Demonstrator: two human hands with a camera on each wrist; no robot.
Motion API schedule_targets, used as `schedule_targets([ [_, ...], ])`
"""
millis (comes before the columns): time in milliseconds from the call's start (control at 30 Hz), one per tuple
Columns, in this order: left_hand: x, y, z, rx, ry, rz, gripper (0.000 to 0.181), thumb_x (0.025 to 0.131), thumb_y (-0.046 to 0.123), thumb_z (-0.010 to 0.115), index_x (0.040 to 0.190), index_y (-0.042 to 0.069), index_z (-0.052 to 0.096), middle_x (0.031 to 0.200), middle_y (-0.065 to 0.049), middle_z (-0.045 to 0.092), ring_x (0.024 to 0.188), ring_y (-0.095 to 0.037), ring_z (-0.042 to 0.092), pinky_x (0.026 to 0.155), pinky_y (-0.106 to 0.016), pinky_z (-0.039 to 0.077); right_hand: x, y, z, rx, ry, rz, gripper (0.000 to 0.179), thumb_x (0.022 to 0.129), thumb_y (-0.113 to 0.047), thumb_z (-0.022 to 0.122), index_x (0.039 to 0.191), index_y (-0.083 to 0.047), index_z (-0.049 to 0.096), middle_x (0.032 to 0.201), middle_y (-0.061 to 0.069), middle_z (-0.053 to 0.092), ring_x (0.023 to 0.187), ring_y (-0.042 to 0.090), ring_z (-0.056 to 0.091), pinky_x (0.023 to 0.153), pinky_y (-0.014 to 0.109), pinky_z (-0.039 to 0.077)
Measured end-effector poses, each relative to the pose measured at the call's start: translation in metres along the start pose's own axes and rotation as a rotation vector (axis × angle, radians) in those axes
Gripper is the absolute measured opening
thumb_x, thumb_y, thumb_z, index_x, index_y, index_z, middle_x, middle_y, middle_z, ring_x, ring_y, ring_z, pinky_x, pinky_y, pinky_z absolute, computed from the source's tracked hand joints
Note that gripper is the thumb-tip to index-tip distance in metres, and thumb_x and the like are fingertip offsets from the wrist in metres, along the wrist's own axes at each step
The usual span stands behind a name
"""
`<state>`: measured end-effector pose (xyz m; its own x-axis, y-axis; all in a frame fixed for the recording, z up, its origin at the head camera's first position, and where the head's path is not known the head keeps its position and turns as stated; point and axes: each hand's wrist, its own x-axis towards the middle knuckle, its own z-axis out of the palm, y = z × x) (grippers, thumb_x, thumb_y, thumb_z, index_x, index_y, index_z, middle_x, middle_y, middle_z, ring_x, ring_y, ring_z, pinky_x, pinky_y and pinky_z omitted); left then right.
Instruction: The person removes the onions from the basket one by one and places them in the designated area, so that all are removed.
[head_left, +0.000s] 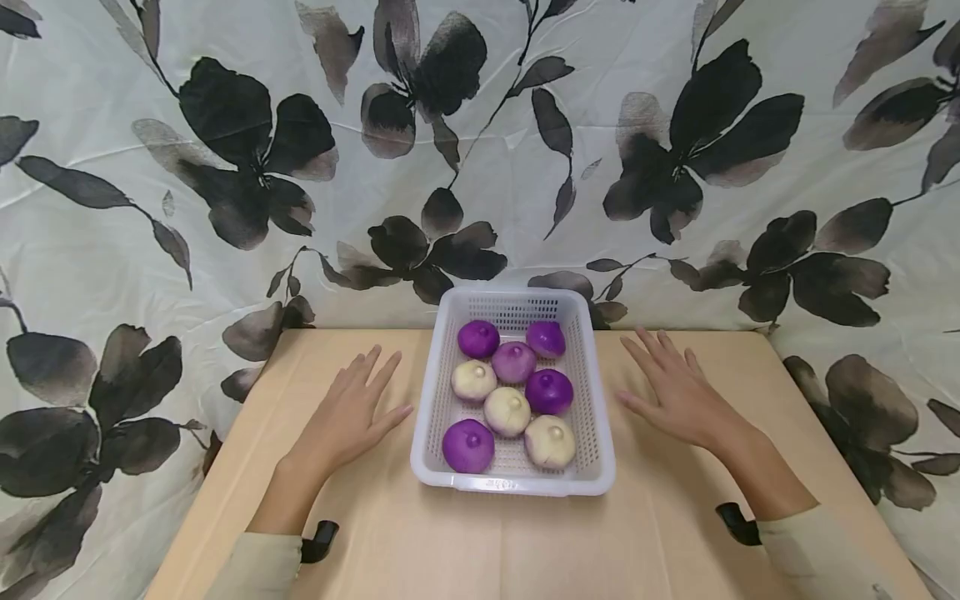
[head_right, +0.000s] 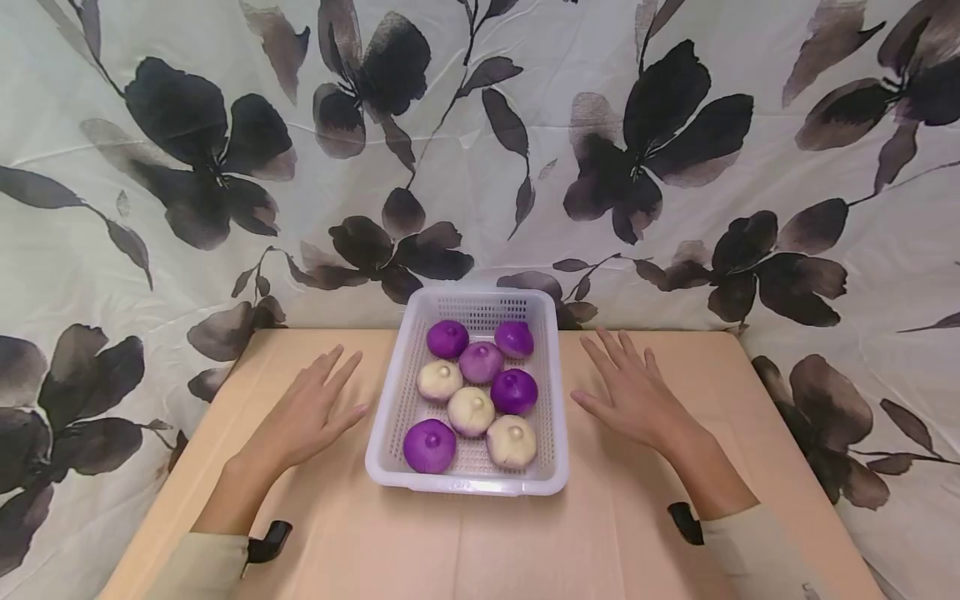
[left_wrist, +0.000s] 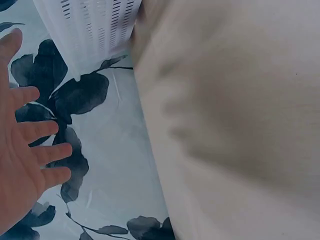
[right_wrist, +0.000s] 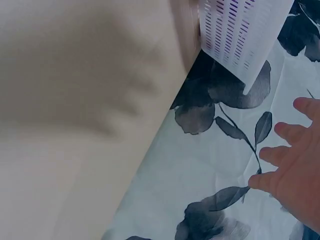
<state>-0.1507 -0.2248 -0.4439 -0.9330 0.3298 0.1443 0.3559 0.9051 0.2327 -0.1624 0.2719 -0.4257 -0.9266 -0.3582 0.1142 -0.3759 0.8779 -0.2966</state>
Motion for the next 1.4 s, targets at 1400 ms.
schedule_targets([
  [1400, 0.041, 0.022, 0.008, -0.682, -0.105, -0.013, 0.065, 0.092, 0.009, 0.076, 0.151, 0.002, 0.049, 0.118, -0.019, 0.062, 0.095, -0.023, 0.07, 0.076, -0.028, 0.063, 0.056, -0.065, -0.009, 0.411, -0.426, -0.303, 0.069, 0.098, -0.043, 0.07, 0.155, -0.013, 0.046, 0.158, 0.01, 0.048, 0.146, 0.031, 0.047, 0.119, 0.056, 0.042],
])
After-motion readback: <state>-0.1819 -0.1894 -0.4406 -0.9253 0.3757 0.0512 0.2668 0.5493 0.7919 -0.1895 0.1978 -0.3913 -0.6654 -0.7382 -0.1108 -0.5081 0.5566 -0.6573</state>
